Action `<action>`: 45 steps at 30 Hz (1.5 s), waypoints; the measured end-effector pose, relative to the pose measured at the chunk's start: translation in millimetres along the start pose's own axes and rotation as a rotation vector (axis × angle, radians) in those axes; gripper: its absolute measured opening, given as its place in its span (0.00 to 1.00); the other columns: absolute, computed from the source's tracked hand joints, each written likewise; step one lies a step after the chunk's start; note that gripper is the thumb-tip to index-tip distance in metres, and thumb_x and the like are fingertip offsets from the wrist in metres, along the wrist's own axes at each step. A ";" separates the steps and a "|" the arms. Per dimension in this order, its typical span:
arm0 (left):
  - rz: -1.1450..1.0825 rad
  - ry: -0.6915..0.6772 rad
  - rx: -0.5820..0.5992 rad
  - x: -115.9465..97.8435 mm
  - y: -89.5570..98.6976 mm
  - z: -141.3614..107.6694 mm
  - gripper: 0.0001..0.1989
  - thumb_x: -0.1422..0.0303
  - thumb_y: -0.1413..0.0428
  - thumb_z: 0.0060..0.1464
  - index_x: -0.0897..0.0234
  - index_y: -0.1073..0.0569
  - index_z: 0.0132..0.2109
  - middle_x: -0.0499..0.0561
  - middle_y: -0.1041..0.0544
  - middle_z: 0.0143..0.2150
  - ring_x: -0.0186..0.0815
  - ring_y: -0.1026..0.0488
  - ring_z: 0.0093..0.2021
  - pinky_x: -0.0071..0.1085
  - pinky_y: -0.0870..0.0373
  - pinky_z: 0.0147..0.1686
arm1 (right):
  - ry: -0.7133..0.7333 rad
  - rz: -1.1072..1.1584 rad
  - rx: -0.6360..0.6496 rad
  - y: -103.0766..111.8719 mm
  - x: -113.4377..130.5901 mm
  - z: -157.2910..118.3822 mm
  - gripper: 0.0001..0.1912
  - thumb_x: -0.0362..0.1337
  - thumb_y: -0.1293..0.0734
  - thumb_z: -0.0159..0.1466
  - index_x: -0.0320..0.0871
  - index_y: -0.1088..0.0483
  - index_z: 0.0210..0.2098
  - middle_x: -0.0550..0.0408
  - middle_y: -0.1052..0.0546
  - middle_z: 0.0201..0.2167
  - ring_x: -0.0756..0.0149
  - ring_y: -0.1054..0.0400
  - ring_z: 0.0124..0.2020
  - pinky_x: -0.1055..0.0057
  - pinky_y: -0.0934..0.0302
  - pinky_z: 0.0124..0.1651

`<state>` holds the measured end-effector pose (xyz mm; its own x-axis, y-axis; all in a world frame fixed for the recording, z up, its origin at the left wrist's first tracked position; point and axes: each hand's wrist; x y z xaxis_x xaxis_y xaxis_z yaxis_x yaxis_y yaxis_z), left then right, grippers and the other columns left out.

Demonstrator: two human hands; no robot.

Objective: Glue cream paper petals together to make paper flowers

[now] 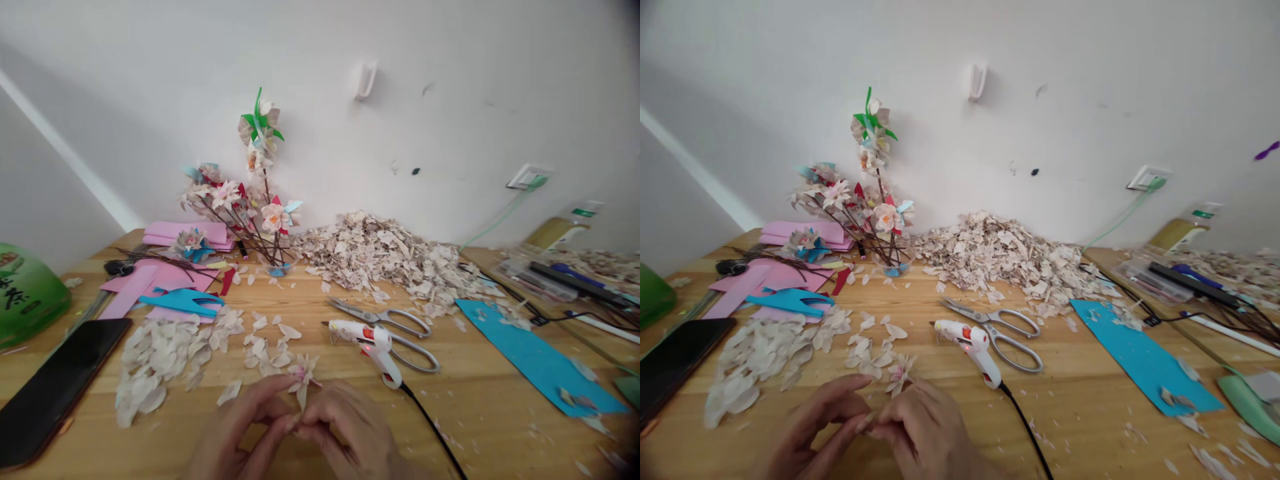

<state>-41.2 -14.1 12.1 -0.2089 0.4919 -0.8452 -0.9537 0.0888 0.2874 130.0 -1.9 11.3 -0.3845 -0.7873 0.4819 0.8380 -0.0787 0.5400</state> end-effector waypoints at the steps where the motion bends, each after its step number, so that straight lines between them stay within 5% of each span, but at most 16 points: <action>1: -0.007 0.001 -0.001 -0.5 0.1 0.0 0.27 0.77 0.46 0.51 0.39 0.37 0.53 0.40 0.22 0.27 0.30 0.24 0.26 0.20 0.28 0.28 | 0.000 0.005 0.000 0.1 0.1 -0.3 0.11 0.37 0.42 0.67 0.44 0.33 0.29 0.58 0.25 0.21 0.70 0.33 0.22 0.75 0.39 0.27; 11: -0.087 0.097 -0.007 2.6 -1.7 -3.9 0.21 0.75 0.47 0.53 0.45 0.33 0.50 0.42 0.22 0.26 0.30 0.25 0.26 0.21 0.29 0.28 | 0.097 0.017 0.014 -2.3 -2.2 -2.2 0.10 0.33 0.43 0.67 0.42 0.34 0.30 0.58 0.25 0.22 0.71 0.33 0.23 0.76 0.38 0.30; 19: -0.118 0.110 0.005 6.1 0.8 -7.9 0.19 0.73 0.45 0.52 0.48 0.32 0.49 0.44 0.21 0.28 0.33 0.23 0.28 0.24 0.28 0.31 | 0.020 -0.023 0.083 5.4 0.1 0.6 0.15 0.38 0.46 0.68 0.44 0.37 0.27 0.58 0.27 0.21 0.71 0.34 0.24 0.76 0.38 0.29; 25: -0.298 0.248 -0.187 -4.2 -8.2 -5.3 0.12 0.62 0.44 0.51 0.50 0.31 0.45 0.43 0.22 0.24 0.32 0.25 0.26 0.25 0.30 0.29 | 0.069 0.025 0.040 9.7 2.3 0.1 0.14 0.39 0.45 0.68 0.44 0.36 0.28 0.59 0.27 0.20 0.71 0.34 0.22 0.77 0.38 0.29; 29: -0.339 0.272 -0.209 -7.9 -11.1 -6.9 0.12 0.60 0.44 0.50 0.47 0.30 0.44 0.41 0.22 0.24 0.29 0.26 0.26 0.23 0.31 0.30 | 0.058 0.075 -0.007 11.6 3.6 3.2 0.14 0.40 0.44 0.68 0.44 0.35 0.28 0.58 0.26 0.19 0.72 0.32 0.22 0.78 0.38 0.28; 35: -0.443 0.430 -0.029 -0.3 -3.4 2.1 0.13 0.57 0.46 0.51 0.56 0.28 0.43 0.45 0.25 0.23 0.32 0.27 0.26 0.27 0.31 0.29 | 0.094 0.102 0.008 10.2 -1.3 7.7 0.07 0.40 0.39 0.65 0.44 0.31 0.37 0.56 0.22 0.23 0.70 0.30 0.23 0.75 0.36 0.29; 40: -0.550 0.622 0.085 5.3 -4.4 8.8 0.18 0.52 0.45 0.47 0.63 0.29 0.26 0.45 0.28 0.19 0.29 0.32 0.20 0.26 0.35 0.23 | 0.251 0.023 0.000 10.5 -6.3 7.9 0.14 0.29 0.38 0.63 0.44 0.34 0.48 0.54 0.21 0.25 0.69 0.29 0.22 0.74 0.35 0.26; 45: -0.623 0.702 0.149 8.4 -8.4 7.8 0.19 0.51 0.41 0.41 0.64 0.30 0.23 0.41 0.33 0.14 0.25 0.37 0.16 0.22 0.39 0.19 | 0.323 -0.082 0.050 14.5 -5.5 9.5 0.08 0.28 0.40 0.64 0.38 0.30 0.40 0.53 0.21 0.23 0.69 0.30 0.21 0.74 0.33 0.25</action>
<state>-33.2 -4.0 6.1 0.1998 -0.3101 -0.9295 -0.9102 0.2926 -0.2933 140.6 7.1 23.1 -0.3002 -0.9335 0.1961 0.7862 -0.1257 0.6051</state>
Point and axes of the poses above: each hand's wrist, its own z-axis towards the middle knuckle, its own y-axis out of the back of the hand, x = y × z
